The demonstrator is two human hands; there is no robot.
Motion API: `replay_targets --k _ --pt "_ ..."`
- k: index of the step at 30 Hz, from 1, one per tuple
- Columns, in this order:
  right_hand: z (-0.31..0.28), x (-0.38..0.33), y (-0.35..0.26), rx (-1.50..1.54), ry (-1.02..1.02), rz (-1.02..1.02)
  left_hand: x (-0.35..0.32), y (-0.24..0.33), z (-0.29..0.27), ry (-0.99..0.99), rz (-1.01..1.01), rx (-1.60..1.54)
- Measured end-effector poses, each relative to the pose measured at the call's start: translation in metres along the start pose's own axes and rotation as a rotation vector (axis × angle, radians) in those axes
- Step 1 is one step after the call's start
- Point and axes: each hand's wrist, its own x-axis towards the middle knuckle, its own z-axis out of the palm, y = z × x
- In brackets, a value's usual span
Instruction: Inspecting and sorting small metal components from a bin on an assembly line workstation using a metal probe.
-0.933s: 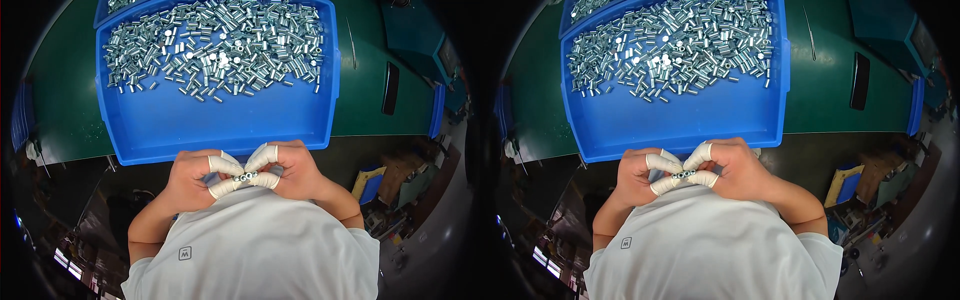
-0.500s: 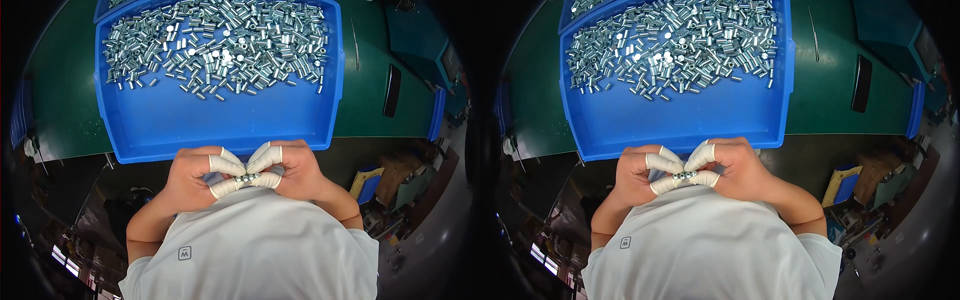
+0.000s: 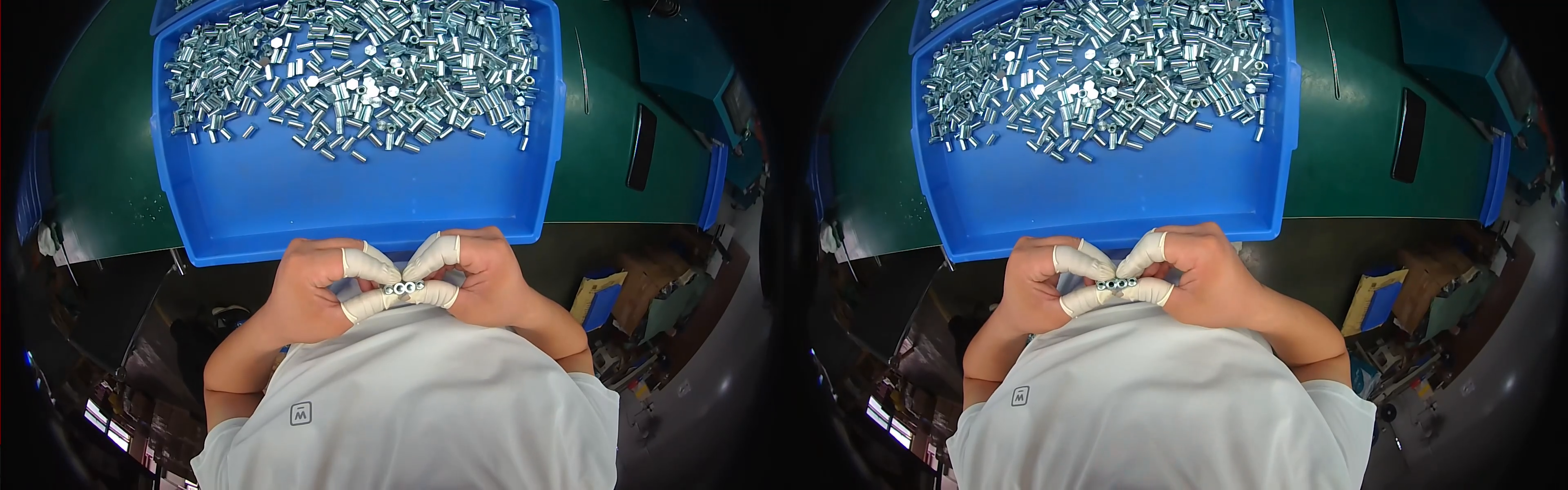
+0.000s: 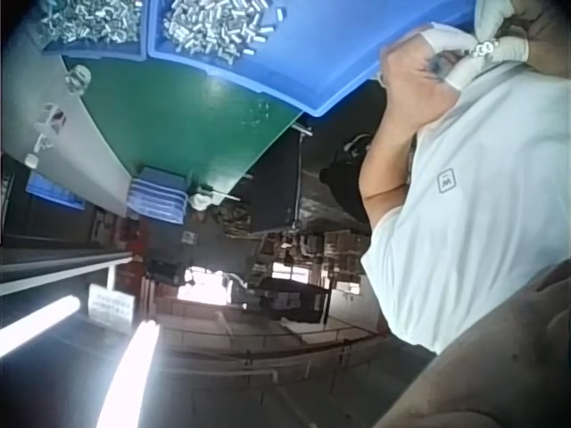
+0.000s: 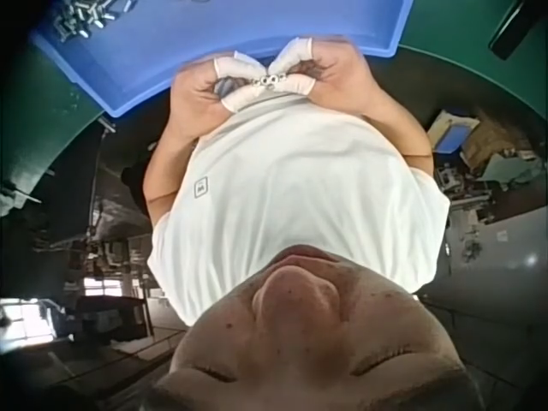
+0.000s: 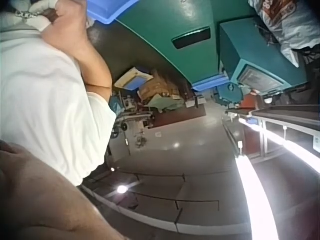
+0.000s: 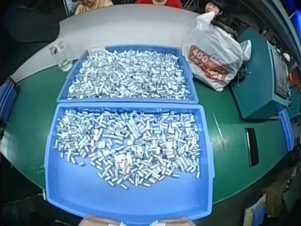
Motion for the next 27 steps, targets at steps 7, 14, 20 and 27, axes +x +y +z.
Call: replay_targets --k 7,14,20,27 --pt "0.0014 0.0005 0.0017 -0.005 0.004 -0.033 0.0008 -0.0028 -0.0019 -0.011 0.028 -0.004" --pt "0.0009 0.0024 -0.0011 -0.011 -0.008 -0.044 0.0008 -0.0032 -0.0033 -0.023 0.032 0.001" --pt "0.0015 0.0027 -0.0013 -0.012 -0.004 -0.040 0.0013 -0.0019 -0.0027 -0.015 0.033 0.015" --pt "0.0020 0.0016 -0.0009 -0.015 0.001 -0.026 0.0012 -0.0027 -0.0022 -0.015 0.031 0.009"
